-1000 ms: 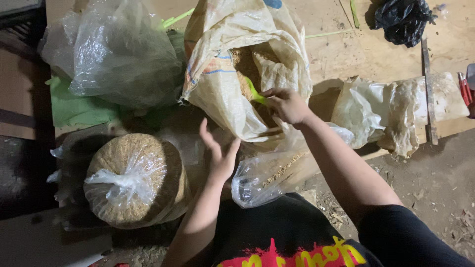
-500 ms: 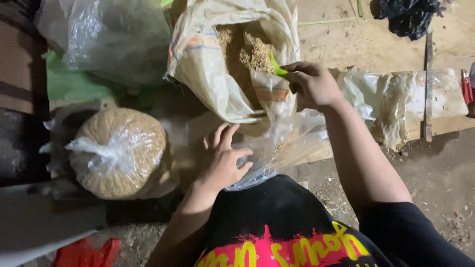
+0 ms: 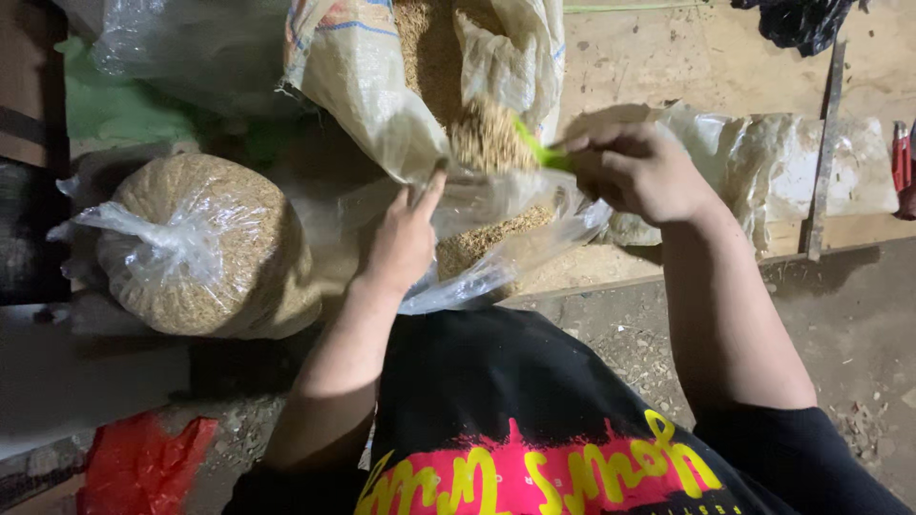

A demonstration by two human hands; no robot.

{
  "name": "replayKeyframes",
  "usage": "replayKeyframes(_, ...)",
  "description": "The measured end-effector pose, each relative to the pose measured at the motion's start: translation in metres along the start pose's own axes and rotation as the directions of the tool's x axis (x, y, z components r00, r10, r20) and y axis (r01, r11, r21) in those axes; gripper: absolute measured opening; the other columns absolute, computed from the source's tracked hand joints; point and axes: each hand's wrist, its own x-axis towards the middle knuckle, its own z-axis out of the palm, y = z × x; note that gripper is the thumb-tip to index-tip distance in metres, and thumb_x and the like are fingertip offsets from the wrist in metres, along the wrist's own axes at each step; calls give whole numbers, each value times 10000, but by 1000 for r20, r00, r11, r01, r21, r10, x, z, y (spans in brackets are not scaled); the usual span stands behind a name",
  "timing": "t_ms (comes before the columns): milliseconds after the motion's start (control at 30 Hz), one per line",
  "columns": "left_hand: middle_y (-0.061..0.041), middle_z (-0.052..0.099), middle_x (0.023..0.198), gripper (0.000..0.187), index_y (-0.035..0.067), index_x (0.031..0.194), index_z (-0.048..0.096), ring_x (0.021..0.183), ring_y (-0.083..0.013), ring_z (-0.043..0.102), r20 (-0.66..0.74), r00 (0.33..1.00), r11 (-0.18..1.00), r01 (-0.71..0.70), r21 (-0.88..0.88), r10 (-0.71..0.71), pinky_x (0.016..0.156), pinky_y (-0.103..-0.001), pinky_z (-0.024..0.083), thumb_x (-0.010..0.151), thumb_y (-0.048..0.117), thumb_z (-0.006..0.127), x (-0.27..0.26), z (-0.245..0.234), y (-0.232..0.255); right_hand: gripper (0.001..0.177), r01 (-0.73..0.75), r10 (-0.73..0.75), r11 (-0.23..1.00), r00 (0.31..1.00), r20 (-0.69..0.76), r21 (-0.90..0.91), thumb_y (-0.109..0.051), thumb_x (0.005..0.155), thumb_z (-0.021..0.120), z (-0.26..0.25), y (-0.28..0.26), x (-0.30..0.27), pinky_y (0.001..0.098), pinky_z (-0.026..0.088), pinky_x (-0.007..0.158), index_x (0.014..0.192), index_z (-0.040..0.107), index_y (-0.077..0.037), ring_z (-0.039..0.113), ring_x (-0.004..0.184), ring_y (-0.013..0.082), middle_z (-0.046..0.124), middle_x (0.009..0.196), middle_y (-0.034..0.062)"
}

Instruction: The person scoops grain from a large sack using a green scoop and pours it into a clear plastic bag. The person repeats this action multiple times to fill the bag.

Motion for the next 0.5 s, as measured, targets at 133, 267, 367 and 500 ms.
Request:
replayKeyframes(133,-263,658,1282,832,376,1656,122,976,-354,736,61,991,993,122,2,-122,807,-404,637,1007,4,486,7,-17,10,321,-17,40,991,985,169,-136,-135,980,560,-1,1,-16,282,448,446,1242,743,-108,549,504,114,723,744,74)
replayKeyframes(267,-273,693,1138,891,310,1629,262,972,-416,711,-198,976,995,-96,-14,91,836,-486,582,878,-65,560,5,-27,18,324,1,80,939,972,219,-345,-222,950,603,-2,0,-27,308,519,525,1216,764,-130,642,576,126,768,768,71)
replayKeyframes(367,-264,708,1048,843,284,1617,303,941,-442,695,-144,989,999,-45,-7,43,808,-525,548,898,-60,578,4,-30,22,340,-52,181,885,954,238,-464,-276,954,613,1,4,-28,360,519,593,1225,775,-151,660,631,188,780,784,119)
replayKeyframes(500,-258,709,1059,867,255,1638,271,934,-412,712,-178,974,974,-166,-157,137,836,-499,571,901,-120,531,4,-25,31,361,-11,167,807,963,210,-590,-373,963,591,15,6,-19,329,571,827,1240,736,-193,754,886,165,789,1056,43)
